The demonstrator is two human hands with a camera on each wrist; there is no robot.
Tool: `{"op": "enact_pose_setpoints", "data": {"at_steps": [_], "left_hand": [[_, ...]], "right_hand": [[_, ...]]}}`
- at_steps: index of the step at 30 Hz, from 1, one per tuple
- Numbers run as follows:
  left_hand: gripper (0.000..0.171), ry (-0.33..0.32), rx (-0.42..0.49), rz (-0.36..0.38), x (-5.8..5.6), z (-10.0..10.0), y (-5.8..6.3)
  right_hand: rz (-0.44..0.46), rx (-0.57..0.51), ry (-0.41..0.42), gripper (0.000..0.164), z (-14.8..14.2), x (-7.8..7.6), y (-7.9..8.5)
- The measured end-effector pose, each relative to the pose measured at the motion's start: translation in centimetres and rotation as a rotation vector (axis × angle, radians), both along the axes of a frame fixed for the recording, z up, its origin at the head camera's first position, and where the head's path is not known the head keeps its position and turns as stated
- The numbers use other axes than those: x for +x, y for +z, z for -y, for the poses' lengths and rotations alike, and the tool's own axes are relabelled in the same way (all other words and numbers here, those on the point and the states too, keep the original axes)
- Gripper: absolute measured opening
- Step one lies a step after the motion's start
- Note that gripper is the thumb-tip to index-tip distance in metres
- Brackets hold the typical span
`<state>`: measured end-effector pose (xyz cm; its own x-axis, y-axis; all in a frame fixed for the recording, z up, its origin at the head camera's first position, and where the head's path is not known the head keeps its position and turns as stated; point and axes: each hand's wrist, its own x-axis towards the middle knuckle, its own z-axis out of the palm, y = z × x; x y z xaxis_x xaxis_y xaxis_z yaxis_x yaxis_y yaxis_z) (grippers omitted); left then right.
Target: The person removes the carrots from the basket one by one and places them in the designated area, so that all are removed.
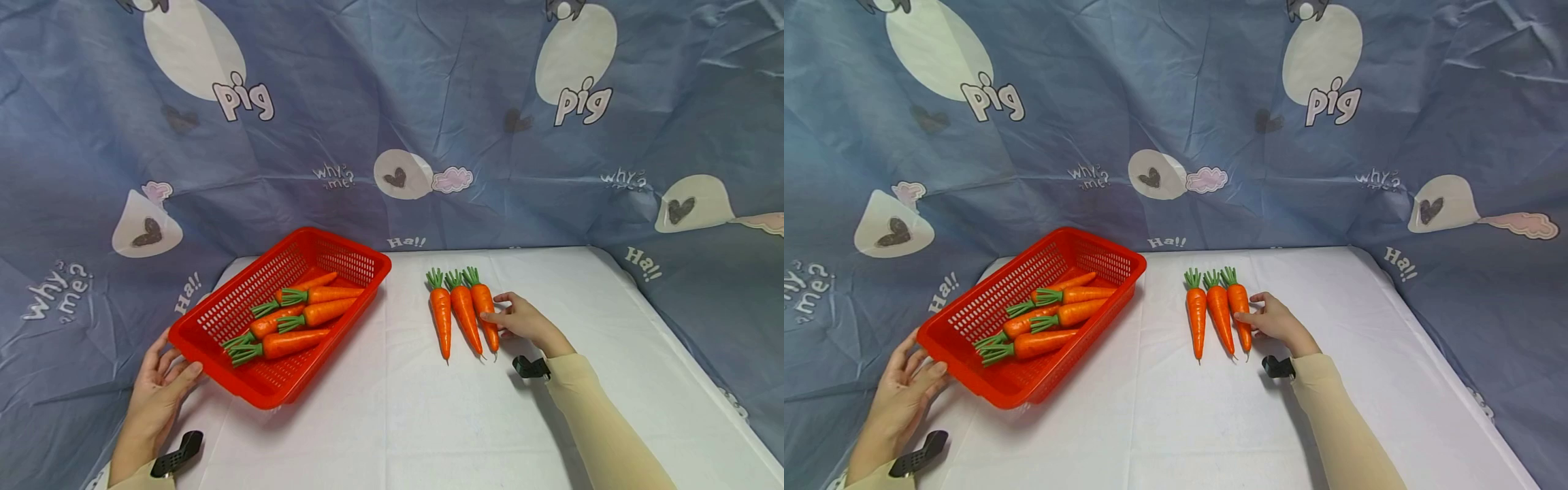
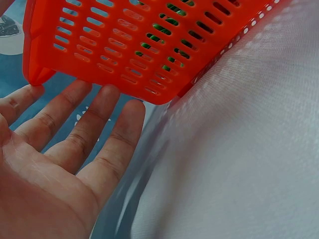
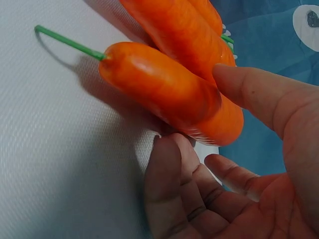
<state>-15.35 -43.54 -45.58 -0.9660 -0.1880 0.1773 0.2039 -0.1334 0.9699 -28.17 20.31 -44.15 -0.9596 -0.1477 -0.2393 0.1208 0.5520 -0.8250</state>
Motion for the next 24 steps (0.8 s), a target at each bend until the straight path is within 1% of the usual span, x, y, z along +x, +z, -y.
{"op": "enact_pose_setpoints", "data": {"at_steps": [9,16,24], "left_hand": [[0.089,0.012,-0.011,0.015,0.1,0.0,0.0],[0.088,0.001,0.009,-0.009,0.0,0.0,0.0],[0.088,0.000,0.020,-0.004,0.0,0.0,0.0]], "right_hand": [[0.015,-0.048,0.021,0.071,-0.3,0.2,0.1],[0.022,-0.090,0.028,0.072,-0.4,0.1,0.4],[0.012,-0.087,0.051,0.069,-0.8,-0.1,1.2]]}}
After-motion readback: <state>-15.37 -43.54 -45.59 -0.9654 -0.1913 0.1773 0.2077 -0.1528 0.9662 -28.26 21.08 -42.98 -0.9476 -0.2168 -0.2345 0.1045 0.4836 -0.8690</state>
